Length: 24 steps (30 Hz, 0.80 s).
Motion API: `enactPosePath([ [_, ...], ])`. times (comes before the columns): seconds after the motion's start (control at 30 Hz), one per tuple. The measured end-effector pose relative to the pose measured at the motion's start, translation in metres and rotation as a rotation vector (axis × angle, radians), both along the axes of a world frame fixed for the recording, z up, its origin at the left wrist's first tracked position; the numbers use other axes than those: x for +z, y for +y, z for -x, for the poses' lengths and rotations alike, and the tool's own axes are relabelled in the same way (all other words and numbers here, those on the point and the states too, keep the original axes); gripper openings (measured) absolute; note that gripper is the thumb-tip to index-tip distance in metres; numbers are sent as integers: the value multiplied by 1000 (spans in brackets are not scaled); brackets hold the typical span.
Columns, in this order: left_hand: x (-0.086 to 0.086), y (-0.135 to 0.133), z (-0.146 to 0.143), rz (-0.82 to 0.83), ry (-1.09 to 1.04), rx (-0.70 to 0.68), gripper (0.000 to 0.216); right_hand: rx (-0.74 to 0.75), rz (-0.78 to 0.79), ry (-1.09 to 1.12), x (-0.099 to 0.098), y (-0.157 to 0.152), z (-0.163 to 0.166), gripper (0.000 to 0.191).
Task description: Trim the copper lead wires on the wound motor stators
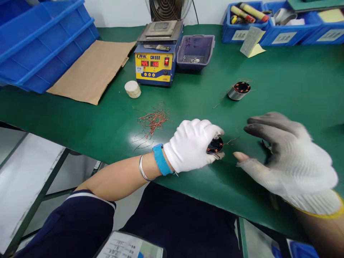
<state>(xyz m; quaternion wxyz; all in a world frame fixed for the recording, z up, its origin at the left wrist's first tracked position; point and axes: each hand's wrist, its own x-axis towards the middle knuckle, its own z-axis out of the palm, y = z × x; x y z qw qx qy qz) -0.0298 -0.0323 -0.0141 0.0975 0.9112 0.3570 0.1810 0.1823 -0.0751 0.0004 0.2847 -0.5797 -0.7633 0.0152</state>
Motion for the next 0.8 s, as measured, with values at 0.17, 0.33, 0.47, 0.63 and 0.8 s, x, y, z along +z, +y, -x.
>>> enactPosePath([
  [0.17, 4, 0, -1, 55, 19, -36, 45, 310, -191, -323, -1, 3, 6, 13],
  [0.33, 5, 7, 2, 154, 78, -102, 45, 359, -85, -226, 1, 6, -14, 16],
  [0.47, 14, 18, 15, 266, 54, -274, 43, 362, 383, 119, 1, 7, -54, 28],
  [0.63, 34, 15, 26, 285, -312, 94, 55, -23, 620, 332, -9, 2, -35, 49],
  [0.8, 32, 5, 15, 452, 88, 293, 89, 204, 652, 219, -7, -3, 15, 36],
])
